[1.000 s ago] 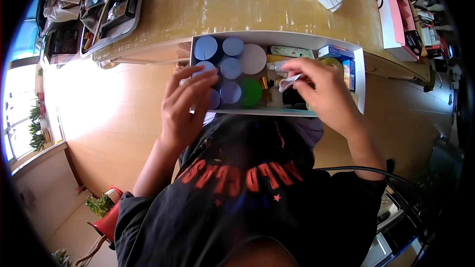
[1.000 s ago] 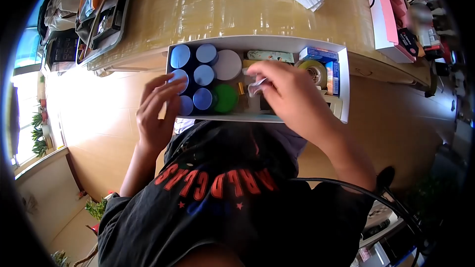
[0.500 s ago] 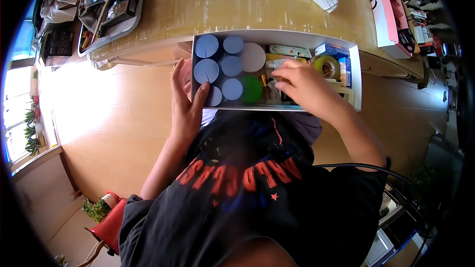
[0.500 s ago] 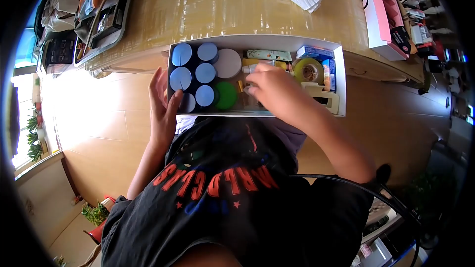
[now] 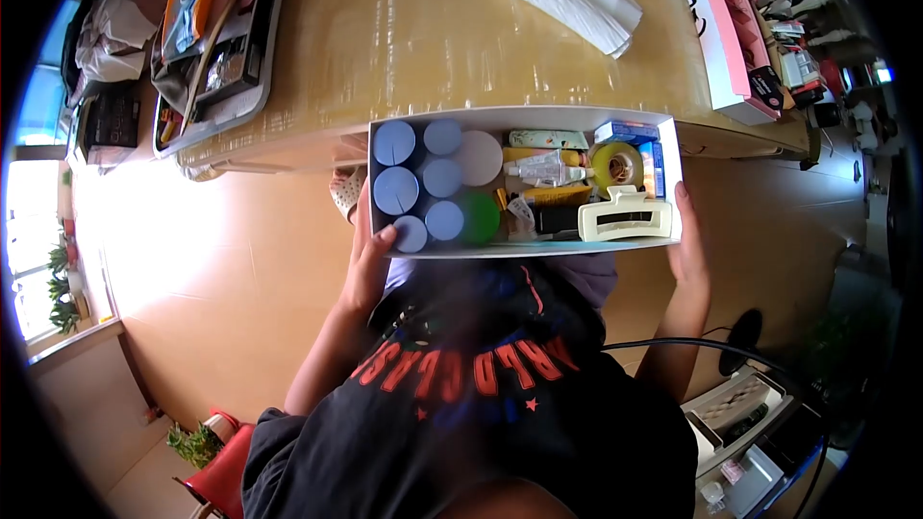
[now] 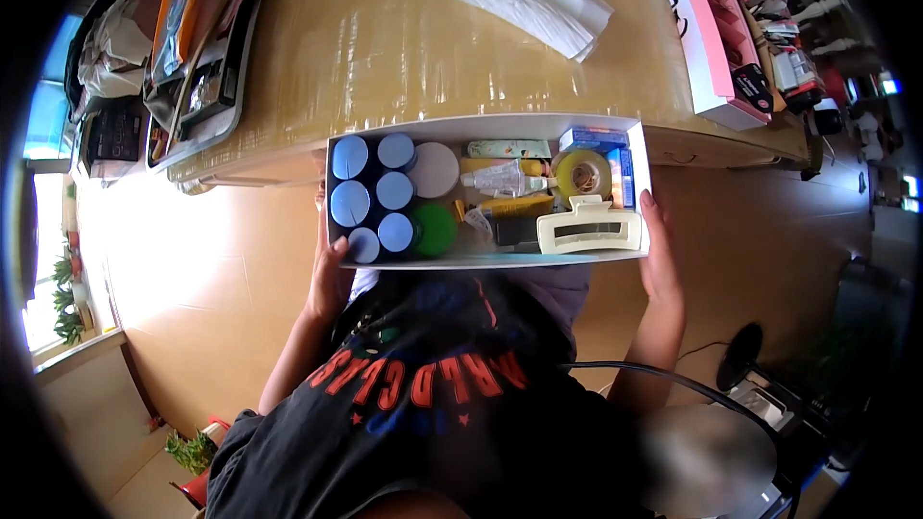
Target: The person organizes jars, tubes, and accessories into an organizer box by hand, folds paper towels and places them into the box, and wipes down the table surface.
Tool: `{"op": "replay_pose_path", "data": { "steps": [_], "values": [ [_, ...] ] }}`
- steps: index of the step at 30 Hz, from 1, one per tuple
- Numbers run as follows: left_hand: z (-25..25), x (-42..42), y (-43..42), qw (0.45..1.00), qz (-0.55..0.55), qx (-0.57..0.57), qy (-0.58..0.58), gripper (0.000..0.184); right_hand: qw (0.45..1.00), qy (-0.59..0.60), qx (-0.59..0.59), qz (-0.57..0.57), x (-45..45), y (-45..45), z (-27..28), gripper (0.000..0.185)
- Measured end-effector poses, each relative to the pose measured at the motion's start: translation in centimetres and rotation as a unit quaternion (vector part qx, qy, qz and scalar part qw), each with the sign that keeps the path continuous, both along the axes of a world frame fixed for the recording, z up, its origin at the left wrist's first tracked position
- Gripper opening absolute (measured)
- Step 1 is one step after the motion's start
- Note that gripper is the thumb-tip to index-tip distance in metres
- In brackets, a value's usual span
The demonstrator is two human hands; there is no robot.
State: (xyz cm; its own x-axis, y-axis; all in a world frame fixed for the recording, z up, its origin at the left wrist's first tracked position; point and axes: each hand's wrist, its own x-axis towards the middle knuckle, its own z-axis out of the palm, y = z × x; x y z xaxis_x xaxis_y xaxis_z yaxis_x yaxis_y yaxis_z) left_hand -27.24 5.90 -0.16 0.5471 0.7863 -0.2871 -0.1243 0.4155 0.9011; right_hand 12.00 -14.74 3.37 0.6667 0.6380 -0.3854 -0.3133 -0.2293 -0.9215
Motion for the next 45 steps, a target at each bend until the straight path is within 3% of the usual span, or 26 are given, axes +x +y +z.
{"op": "replay_pose_path", "data": {
  "steps": [2, 7, 11, 14, 16, 18, 19, 24, 29, 31, 32, 36, 37, 42, 45],
  "values": [
    [-0.5, -0.2, 0.1, 1.0, 0.009, 0.007, 0.012, 0.105, 0.982, 0.163, 0.082, 0.042, 0.2, -1.7, -2.2, 0.063],
    [1.8, -0.7, -1.0, 0.998, -0.027, 0.042, 0.039, 0.101, 0.982, 0.167, 0.082, -0.02, 0.7, -3.0, -3.7, 0.052],
    [5.1, -2.5, -2.6, 0.978, -0.09, 0.035, 0.184, 0.107, 0.976, 0.197, 0.064, -0.066, -1.0, -6.8, 0.1, 0.043],
    [6.5, -1.7, -2.6, 0.988, -0.079, 0.106, 0.082, 0.122, 0.964, 0.161, 0.122, -0.171, -2.5, -11.3, -0.2, 0.043],
    [6.9, -1.3, -2.0, 0.986, -0.082, 0.118, 0.082, 0.116, 0.947, 0.167, 0.157, -0.226, -4.4, -12.1, 1.8, 0.043],
    [7.5, 0.2, 0.2, 0.988, -0.09, 0.102, 0.078, 0.112, 0.913, 0.159, 0.172, -0.334, -6.6, -8.5, 7.4, 0.052],
    [7.9, 1.9, 1.6, 0.983, -0.102, 0.138, 0.062, 0.11, 0.928, 0.088, 0.184, -0.312, -7.1, -8.8, 7.0, 0.049],
    [9.9, 12.2, 8.5, 0.96, -0.149, 0.235, -0.004, 0.094, 0.918, 0.157, 0.162, -0.325, -7.5, -9.2, 9.5, 0.053],
    [7.7, 23.4, 13.5, 0.949, -0.205, 0.234, -0.053, 0.076, 0.923, 0.121, 0.219, -0.292, -7.1, -13.6, 6.5, 0.057],
    [10.4, 27.6, 13.0, 0.924, -0.271, 0.267, -0.046, 0.069, 0.927, 0.113, 0.247, -0.258, -6.9, -15.7, 4.2, 0.058],
    [9.0, 29.8, 13.5, 0.933, -0.265, 0.234, -0.06, 0.068, 0.929, 0.109, 0.26, -0.24, -6.9, -16.5, 3.0, 0.059],
    [13.7, 34.5, 12.8, 0.856, -0.404, 0.314, 0.073, 0.077, 0.928, 0.119, 0.285, -0.207, -8.3, -17.8, -1.2, 0.061],
    [12.8, 35.9, 12.9, 0.856, -0.412, 0.309, 0.042, 0.083, 0.922, 0.128, 0.278, -0.239, -9.2, -16.6, -1.3, 0.063],
    [7.2, 39.8, 16.5, 0.822, -0.439, 0.36, -0.033, 0.059, 0.893, 0.181, 0.276, -0.306, -12.1, -11.0, 0.9, 0.072],
    [9.6, 37.1, 18.8, 0.816, -0.395, 0.412, 0.088, 0.065, 0.889, 0.206, 0.276, -0.303, -12.2, -10.7, 1.4, 0.069]
  ]
}}
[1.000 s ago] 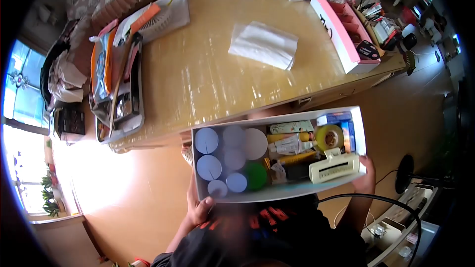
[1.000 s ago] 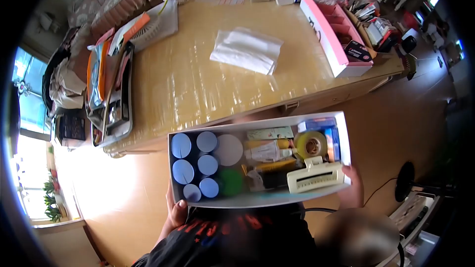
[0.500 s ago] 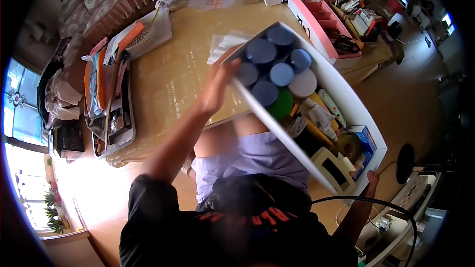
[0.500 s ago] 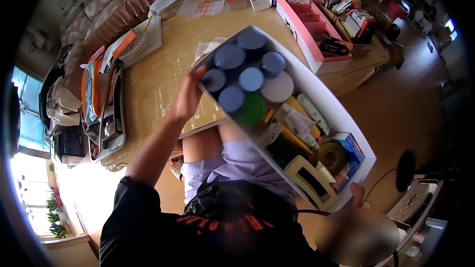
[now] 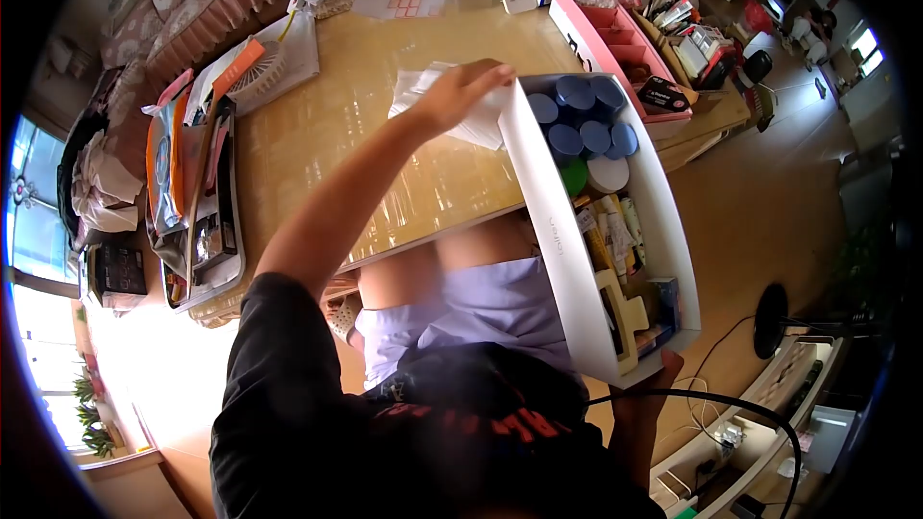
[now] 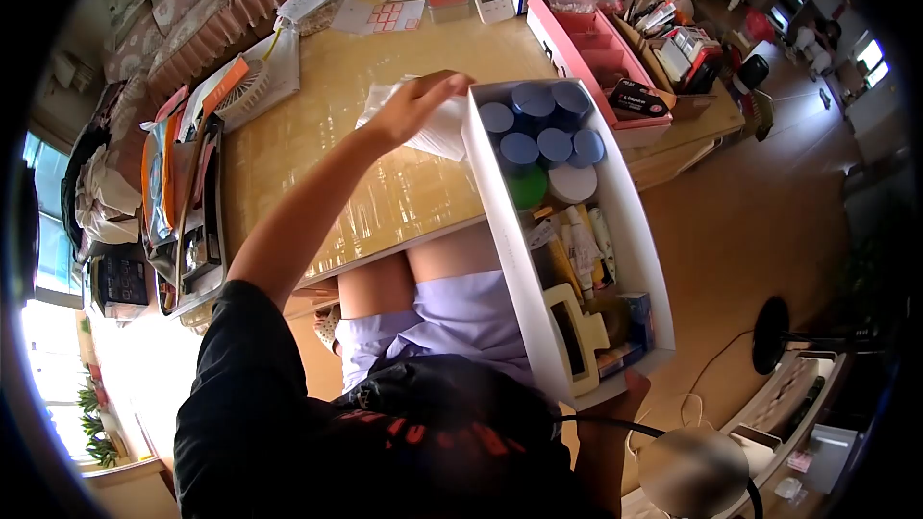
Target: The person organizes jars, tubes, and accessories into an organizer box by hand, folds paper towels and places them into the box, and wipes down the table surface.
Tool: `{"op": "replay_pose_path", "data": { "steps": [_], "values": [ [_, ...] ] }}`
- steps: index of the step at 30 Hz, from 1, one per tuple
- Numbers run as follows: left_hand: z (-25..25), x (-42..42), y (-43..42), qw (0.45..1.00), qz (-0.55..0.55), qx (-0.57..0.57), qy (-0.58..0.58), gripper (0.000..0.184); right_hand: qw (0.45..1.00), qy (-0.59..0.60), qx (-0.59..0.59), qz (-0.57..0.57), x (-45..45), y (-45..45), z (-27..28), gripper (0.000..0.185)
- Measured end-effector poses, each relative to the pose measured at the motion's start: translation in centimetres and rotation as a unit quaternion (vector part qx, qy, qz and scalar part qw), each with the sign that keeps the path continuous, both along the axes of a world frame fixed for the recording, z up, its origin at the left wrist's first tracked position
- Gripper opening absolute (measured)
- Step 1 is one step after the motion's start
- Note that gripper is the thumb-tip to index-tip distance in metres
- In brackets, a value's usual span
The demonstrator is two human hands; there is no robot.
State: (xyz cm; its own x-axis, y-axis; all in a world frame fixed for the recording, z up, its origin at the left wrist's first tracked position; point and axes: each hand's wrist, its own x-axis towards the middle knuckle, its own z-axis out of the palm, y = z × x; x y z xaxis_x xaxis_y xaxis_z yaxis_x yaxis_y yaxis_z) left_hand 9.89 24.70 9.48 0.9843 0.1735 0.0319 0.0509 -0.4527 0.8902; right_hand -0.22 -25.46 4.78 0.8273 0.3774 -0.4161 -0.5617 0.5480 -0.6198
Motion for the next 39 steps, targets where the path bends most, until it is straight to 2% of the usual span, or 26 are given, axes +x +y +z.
{"op": "replay_pose_path", "data": {
  "steps": [1, 2, 4, 5, 10, 12, 13, 14, 15, 16, 19, 23, 25, 27, 30, 31, 33, 35, 37, 39],
  "values": [
    [-0.6, -1.0, 1.8, 1.0, -0.003, 0.022, 0.002, 0.065, 1.0, 0.009, 0.012, 0.003, 0.1, 0.1, 0.0, 0.068],
    [-1.6, -2.4, 3.1, 0.991, -0.019, 0.131, -0.017, 0.062, 1.0, 0.008, 0.005, -0.012, 0.1, 0.5, 0.2, 0.067],
    [-4.5, -6.0, 4.6, 0.938, -0.045, 0.341, -0.051, 0.058, 0.999, 0.008, -0.011, -0.036, 0.1, 1.8, 1.1, 0.064],
    [-4.9, -8.0, 4.3, 0.917, -0.024, 0.387, -0.093, 0.056, 0.999, 0.005, -0.009, -0.032, 0.1, 2.0, 1.1, 0.064],
    [-4.3, -14.9, 3.3, 0.889, 0.136, 0.424, -0.107, 0.048, 1.0, -0.007, 0.003, -0.015, 0.7, 3.6, 0.8, 0.067],
    [-1.9, -17.7, 0.3, 0.938, 0.274, 0.199, -0.066, 0.04, 1.0, -0.004, 0.002, -0.021, 1.3, 5.3, 1.6, 0.066],
    [-0.7, -19.3, -1.0, 0.937, 0.336, 0.083, -0.043, 0.036, 1.0, 0.001, 0.003, -0.024, 1.5, 6.2, 1.9, 0.066],
    [-0.5, -20.8, -1.6, 0.932, 0.353, -0.022, -0.073, 0.037, 0.995, -0.028, -0.084, -0.037, 1.7, 7.0, 2.2, 0.063],
    [-0.6, -22.3, -2.2, 0.916, 0.368, -0.127, -0.102, 0.038, 0.998, 0.032, -0.039, -0.039, 2.3, 8.1, 3.3, 0.063],
    [-0.7, -23.3, -3.1, 0.889, 0.357, -0.242, -0.155, 0.045, 0.999, 0.008, -0.032, -0.041, 3.1, 8.8, 2.5, 0.068],
    [-0.7, -26.2, -5.6, 0.835, 0.353, -0.402, -0.126, 0.055, 0.999, -0.036, -0.013, -0.038, 5.9, 11.6, 1.9, 0.076],
    [-1.0, -26.7, -8.6, 0.743, 0.282, -0.584, -0.165, 0.066, 0.999, -0.018, 0.02, -0.035, 9.7, 14.7, 1.1, 0.089],
    [-1.1, -27.0, -9.9, 0.752, 0.255, -0.585, -0.166, 0.069, 0.999, 0.005, 0.048, -0.017, 11.8, 15.7, 0.4, 0.091],
    [-2.0, -27.5, -10.1, 0.795, 0.223, -0.545, -0.143, 0.071, 0.998, -0.027, 0.05, -0.011, 12.8, 16.9, 0.1, 0.091],
    [-0.6, -26.5, -11.4, 0.784, 0.238, -0.559, -0.125, 0.064, 0.995, -0.082, 0.055, -0.03, 12.7, 17.8, -1.9, 0.078],
    [-0.5, -26.5, -11.8, 0.778, 0.237, -0.571, -0.115, 0.061, 0.993, -0.099, 0.058, -0.029, 11.9, 18.0, -2.1, 0.074],
    [0.1, -26.6, -12.9, 0.773, 0.222, -0.582, -0.117, 0.056, 0.992, -0.019, -0.026, -0.122, 8.7, 18.9, -1.9, 0.055],
    [0.9, -26.8, -14.1, 0.787, 0.209, -0.569, -0.114, 0.051, 0.994, -0.045, -0.031, -0.097, 3.8, 19.3, -3.1, 0.058],
    [1.8, -27.0, -15.3, 0.816, 0.198, -0.532, -0.107, 0.046, 0.986, -0.065, 0.062, 0.143, 0.6, 19.0, -2.4, 0.07],
    [2.7, -27.1, -16.4, 0.859, 0.202, -0.466, -0.073, 0.042, 0.941, -0.129, 0.132, 0.284, -1.5, 18.8, -1.0, 0.081]
  ]
}}
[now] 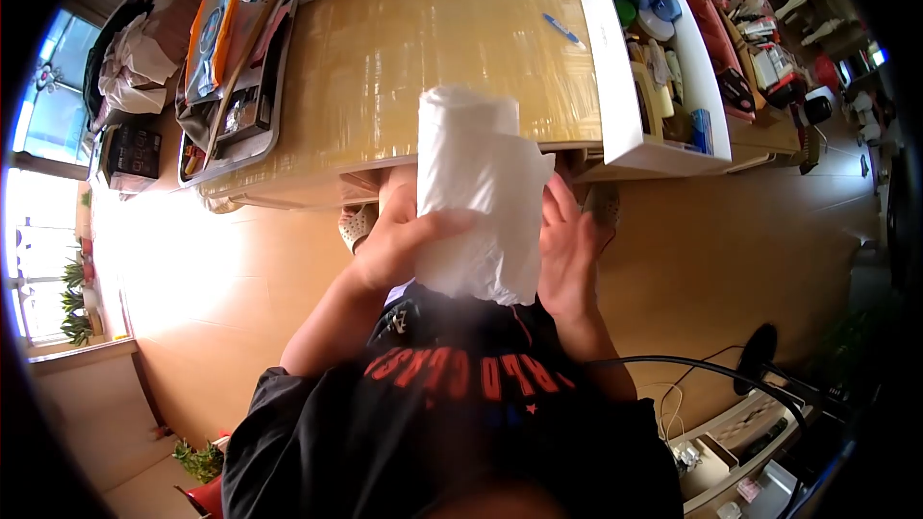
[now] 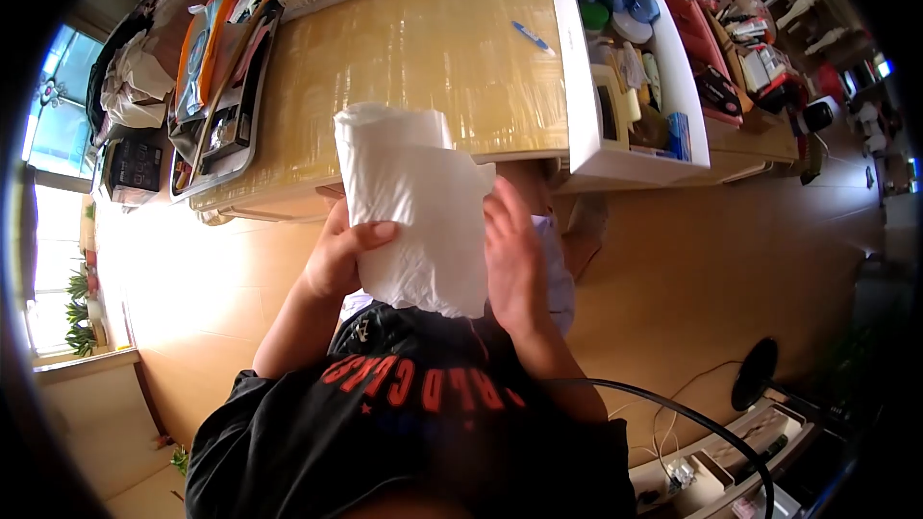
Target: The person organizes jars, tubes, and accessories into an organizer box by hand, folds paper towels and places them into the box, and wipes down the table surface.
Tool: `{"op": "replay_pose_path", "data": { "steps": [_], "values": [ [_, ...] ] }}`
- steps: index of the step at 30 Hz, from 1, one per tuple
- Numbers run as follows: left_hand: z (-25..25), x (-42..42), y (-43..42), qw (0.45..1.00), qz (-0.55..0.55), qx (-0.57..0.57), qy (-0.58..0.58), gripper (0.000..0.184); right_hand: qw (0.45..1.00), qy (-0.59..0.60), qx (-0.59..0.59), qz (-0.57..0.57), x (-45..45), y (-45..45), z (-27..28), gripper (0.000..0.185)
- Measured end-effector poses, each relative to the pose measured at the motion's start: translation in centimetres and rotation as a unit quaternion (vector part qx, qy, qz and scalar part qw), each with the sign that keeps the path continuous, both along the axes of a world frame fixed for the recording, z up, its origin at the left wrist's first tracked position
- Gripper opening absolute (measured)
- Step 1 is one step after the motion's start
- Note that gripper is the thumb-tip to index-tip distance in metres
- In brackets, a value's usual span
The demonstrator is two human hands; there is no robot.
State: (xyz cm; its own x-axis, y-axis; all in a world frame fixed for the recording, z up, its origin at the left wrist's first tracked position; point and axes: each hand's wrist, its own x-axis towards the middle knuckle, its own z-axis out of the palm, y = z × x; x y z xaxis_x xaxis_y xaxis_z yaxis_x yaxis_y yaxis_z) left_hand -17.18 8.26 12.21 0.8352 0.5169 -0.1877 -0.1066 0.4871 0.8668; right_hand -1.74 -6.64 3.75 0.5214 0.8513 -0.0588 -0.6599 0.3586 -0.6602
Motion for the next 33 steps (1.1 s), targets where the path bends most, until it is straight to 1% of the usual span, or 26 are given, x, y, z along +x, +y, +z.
{"op": "replay_pose_path", "data": {
  "steps": [1, 2, 3, 4, 5, 7, 8, 9, 10, 11, 14, 15, 18, 19, 20, 22, 23, 25, 28, 29, 32, 33],
  "values": [
    [0.3, -0.2, -0.7, 0.999, -0.004, 0.034, 0.032, 0.042, 0.999, -0.036, 0.03, 0.024, -0.8, -0.1, 2.4, 0.089],
    [0.7, -0.3, -1.2, 0.996, -0.006, 0.069, 0.063, 0.042, 0.994, -0.089, 0.052, 0.033, -0.6, -0.1, 3.5, 0.082],
    [1.2, -0.5, -1.5, 0.99, -0.011, 0.111, 0.085, 0.048, 0.995, -0.097, 0.011, 0.006, -0.8, -0.5, 3.6, 0.07],
    [0.9, -0.8, -2.0, 0.98, 0.016, 0.167, 0.106, 0.051, 0.994, -0.104, -0.03, -0.02, -0.9, -0.9, 3.7, 0.058],
    [0.2, -1.2, -2.5, 0.966, 0.044, 0.221, 0.127, 0.054, 0.991, -0.116, -0.047, -0.049, -0.9, -1.5, 3.8, 0.05],
    [-0.5, -2.2, -3.5, 0.966, 0.064, 0.226, 0.11, 0.061, 0.981, -0.141, -0.081, -0.105, -0.5, -2.7, 4.5, 0.034],
    [-0.9, -2.6, -4.0, 0.965, 0.073, 0.229, 0.102, 0.064, 0.971, -0.174, -0.073, -0.144, -0.4, -2.9, 5.2, 0.025],
    [-1.3, -3.0, -4.1, 0.98, 0.074, 0.178, 0.057, 0.063, 0.96, -0.213, -0.082, -0.163, -0.1, -3.4, 5.6, 0.025],
    [-1.4, -3.5, -4.8, 0.995, 0.061, 0.083, 0.017, 0.061, 0.946, -0.252, -0.092, -0.183, 0.1, -4.1, 6.0, 0.025],
    [-1.1, -3.9, -5.5, 0.998, 0.051, -0.015, -0.018, 0.059, 0.937, -0.272, -0.104, -0.194, 0.1, -4.9, 6.6, 0.023],
    [0.1, -3.7, -7.1, 0.995, 0.041, -0.077, -0.051, 0.053, 0.924, -0.291, -0.077, -0.235, 0.1, -6.6, 6.6, 0.025],
    [-0.2, -4.0, -7.4, 0.997, 0.057, -0.057, -0.02, 0.048, 0.908, -0.308, -0.082, -0.272, -0.1, -7.0, 6.4, 0.025],
    [0.7, -4.3, -8.6, 0.995, 0.069, 0.06, 0.03, 0.043, 0.866, -0.348, -0.065, -0.353, -0.7, -8.6, 5.8, 0.025],
    [0.7, -4.4, -9.1, 0.995, 0.073, 0.067, 0.009, 0.045, 0.841, -0.361, -0.085, -0.394, -1.2, -8.8, 6.0, 0.023],
    [0.6, -4.6, -9.5, 0.994, 0.075, 0.076, -0.012, 0.048, 0.834, -0.356, -0.078, -0.415, -1.7, -9.1, 5.8, 0.022],
    [0.5, -5.3, -10.0, 0.992, 0.071, 0.091, -0.049, 0.056, 0.802, -0.375, -0.098, -0.455, -2.4, -9.7, 5.1, 0.024],
    [0.2, -5.9, -10.2, 0.994, 0.07, 0.078, -0.037, 0.063, 0.792, -0.378, -0.105, -0.467, -3.0, -9.9, 4.8, 0.024],
    [-0.2, -6.9, -10.4, 0.99, 0.076, 0.122, 0.0, 0.064, 0.769, -0.392, -0.119, -0.49, -4.2, -10.5, 4.2, 0.025],
    [-0.1, -7.7, -10.8, 0.984, 0.081, 0.152, 0.04, 0.062, 0.705, -0.452, -0.127, -0.532, -5.7, -11.6, 2.5, 0.027],
    [0.0, -8.1, -10.8, 0.982, 0.079, 0.163, 0.06, 0.06, 0.713, -0.455, -0.128, -0.519, -6.2, -12.2, 2.4, 0.023],
    [0.1, -9.5, -10.3, 0.966, 0.062, 0.209, 0.135, 0.055, 0.598, -0.643, -0.171, -0.447, -6.5, -13.2, 5.7, 0.019],
    [-0.4, -9.9, -10.5, 0.97, 0.077, 0.196, 0.121, 0.051, 0.703, -0.551, -0.152, -0.422, -7.4, -13.7, 5.3, 0.016]
  ]
}}
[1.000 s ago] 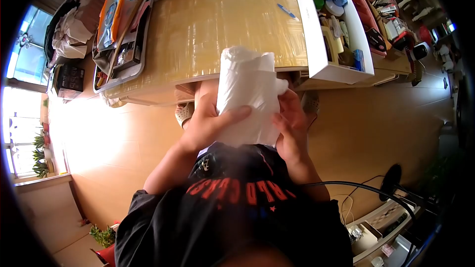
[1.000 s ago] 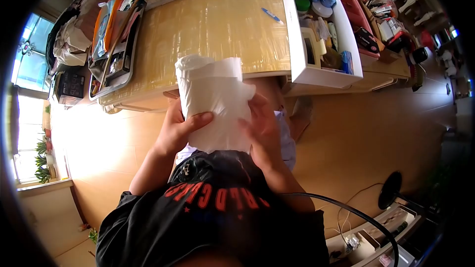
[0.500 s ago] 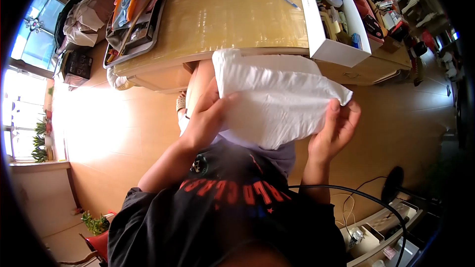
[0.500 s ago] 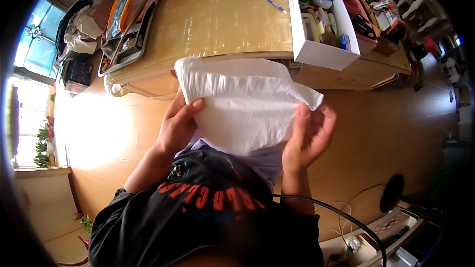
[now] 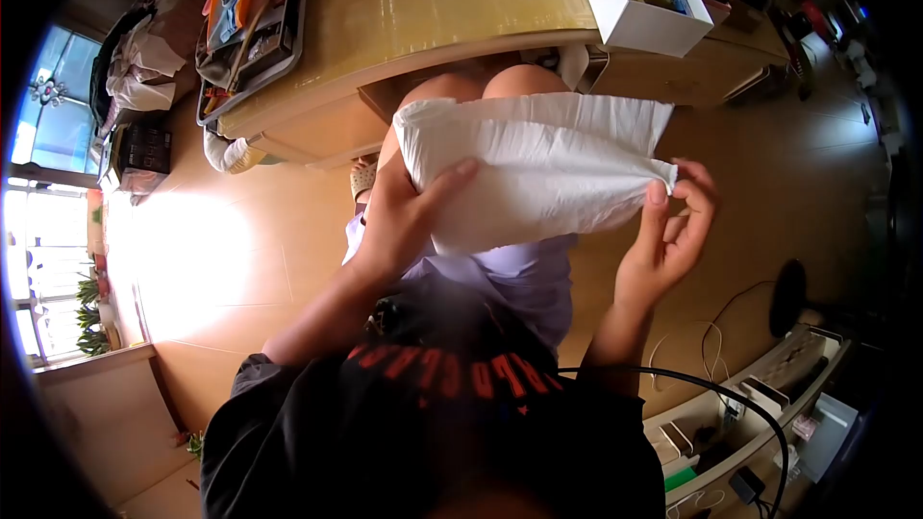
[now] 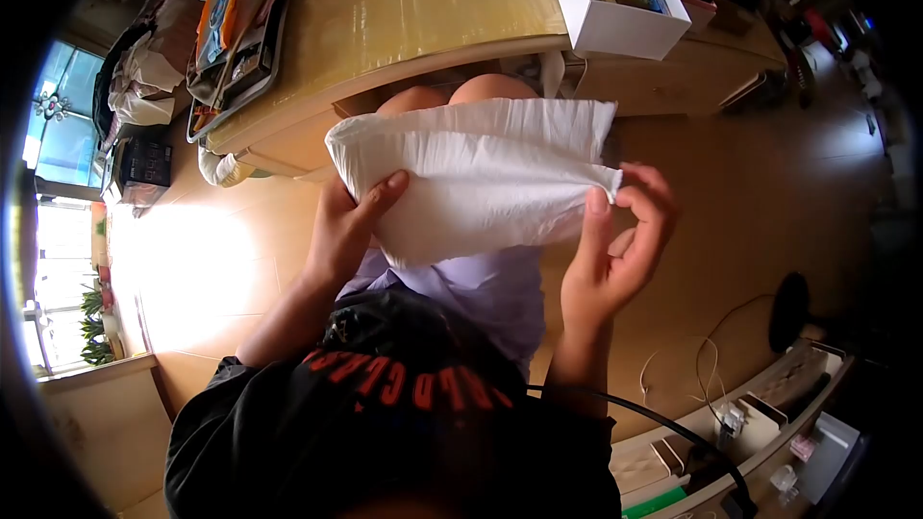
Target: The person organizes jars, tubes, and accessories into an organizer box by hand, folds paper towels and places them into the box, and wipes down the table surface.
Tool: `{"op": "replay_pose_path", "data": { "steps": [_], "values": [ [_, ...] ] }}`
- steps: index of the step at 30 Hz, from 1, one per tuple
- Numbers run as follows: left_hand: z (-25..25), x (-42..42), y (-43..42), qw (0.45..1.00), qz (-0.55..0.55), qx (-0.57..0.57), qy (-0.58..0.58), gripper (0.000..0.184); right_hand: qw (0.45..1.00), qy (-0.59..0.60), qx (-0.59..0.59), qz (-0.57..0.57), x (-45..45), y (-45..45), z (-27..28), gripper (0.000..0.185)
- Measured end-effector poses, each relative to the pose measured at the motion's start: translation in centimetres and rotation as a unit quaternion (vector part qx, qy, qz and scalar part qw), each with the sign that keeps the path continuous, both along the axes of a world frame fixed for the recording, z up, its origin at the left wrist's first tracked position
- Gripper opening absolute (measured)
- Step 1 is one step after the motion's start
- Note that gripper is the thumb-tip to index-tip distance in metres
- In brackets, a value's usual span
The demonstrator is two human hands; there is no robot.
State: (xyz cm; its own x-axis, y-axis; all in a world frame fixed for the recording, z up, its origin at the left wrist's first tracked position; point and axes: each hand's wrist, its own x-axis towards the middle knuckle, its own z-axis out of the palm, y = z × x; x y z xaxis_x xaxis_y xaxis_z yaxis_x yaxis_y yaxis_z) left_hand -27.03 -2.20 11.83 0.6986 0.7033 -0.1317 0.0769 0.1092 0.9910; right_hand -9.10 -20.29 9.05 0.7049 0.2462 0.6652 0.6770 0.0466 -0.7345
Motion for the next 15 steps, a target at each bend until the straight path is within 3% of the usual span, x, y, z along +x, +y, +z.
{"op": "replay_pose_path", "data": {
  "steps": [1, 3, 6, 8, 11, 13, 15],
  "values": [
    [0.0, -0.4, 0.1, 0.999, -0.029, -0.02, 0.019, 0.051, 0.993, 0.107, 0.043, -0.004, -1.3, -0.1, 0.4, 0.016],
    [0.0, -1.3, 0.3, 0.992, -0.093, -0.064, 0.061, 0.053, 0.979, 0.188, 0.074, 0.019, -2.1, -1.2, 0.3, 0.016],
    [-1.8, -1.0, -0.9, 0.985, -0.091, -0.134, 0.055, 0.055, 0.975, 0.207, 0.072, -0.03, -2.5, -0.7, -1.2, 0.016],
    [-4.2, -0.2, -1.9, 0.98, -0.079, -0.181, 0.035, 0.055, 0.976, 0.204, -0.022, -0.07, -1.9, -1.6, -2.7, 0.018],
    [-10.2, 0.6, -2.4, 0.985, -0.063, -0.151, 0.059, 0.056, 0.972, 0.144, -0.137, -0.127, -1.1, -3.0, -5.3, 0.019],
    [-10.6, 0.9, -3.4, 0.995, -0.06, -0.066, 0.039, 0.048, 0.949, 0.149, -0.239, -0.144, -1.2, -3.9, -6.0, 0.021],
    [-10.1, 1.1, -3.5, 0.988, -0.082, -0.107, 0.07, 0.039, 0.935, 0.169, -0.269, -0.158, -1.8, -5.0, -6.2, 0.022]
  ]
}}
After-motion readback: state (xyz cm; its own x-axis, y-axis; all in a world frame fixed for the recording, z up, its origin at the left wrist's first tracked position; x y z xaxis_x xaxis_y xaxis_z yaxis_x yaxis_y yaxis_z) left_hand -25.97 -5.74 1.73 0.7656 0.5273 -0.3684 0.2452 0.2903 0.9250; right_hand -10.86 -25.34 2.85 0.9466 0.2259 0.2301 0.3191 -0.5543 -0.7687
